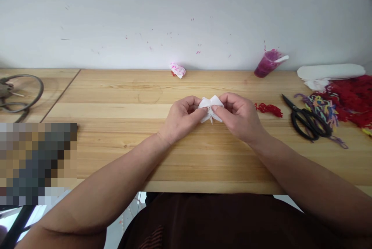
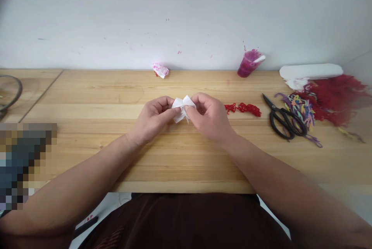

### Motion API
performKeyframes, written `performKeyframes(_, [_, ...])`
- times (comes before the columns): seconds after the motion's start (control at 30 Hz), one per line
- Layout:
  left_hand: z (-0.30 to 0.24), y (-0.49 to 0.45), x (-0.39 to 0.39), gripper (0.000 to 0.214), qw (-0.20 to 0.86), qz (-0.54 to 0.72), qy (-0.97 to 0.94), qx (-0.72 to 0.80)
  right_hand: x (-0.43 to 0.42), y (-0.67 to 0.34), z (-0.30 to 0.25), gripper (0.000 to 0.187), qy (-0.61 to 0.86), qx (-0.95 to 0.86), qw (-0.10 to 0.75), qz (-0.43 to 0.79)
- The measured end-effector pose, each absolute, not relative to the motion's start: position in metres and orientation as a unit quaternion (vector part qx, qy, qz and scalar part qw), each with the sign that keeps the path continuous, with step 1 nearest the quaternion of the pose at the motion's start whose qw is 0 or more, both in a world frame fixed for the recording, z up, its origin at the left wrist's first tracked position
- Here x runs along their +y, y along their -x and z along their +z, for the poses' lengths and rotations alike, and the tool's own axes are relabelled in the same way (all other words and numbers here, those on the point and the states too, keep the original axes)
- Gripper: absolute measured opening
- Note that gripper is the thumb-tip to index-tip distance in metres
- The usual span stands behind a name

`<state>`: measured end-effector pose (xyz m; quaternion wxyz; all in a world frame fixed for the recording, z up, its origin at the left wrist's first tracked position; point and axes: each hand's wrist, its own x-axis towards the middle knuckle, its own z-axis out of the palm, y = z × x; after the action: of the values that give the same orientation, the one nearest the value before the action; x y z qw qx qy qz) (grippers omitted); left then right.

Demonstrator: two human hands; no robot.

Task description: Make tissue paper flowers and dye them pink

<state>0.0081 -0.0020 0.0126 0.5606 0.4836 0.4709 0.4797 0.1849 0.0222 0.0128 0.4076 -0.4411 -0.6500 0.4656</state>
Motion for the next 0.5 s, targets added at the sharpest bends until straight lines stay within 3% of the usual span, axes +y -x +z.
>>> performKeyframes(0.27, [0.0137,-0.0078,-0.0033,0.023,0.543,0.482,-0.491,0.482,0.0188,-0.1841,0.0126,0.011,0.450,-0.687,0.396,0.411])
performKeyframes(0.5, [0.0145,-0.0070,-0.0023,0.021,0.546,0.479,-0.482,0.490,0.0196,-0.1841,0.0119,0.009,0.437,-0.662,0.404,0.455])
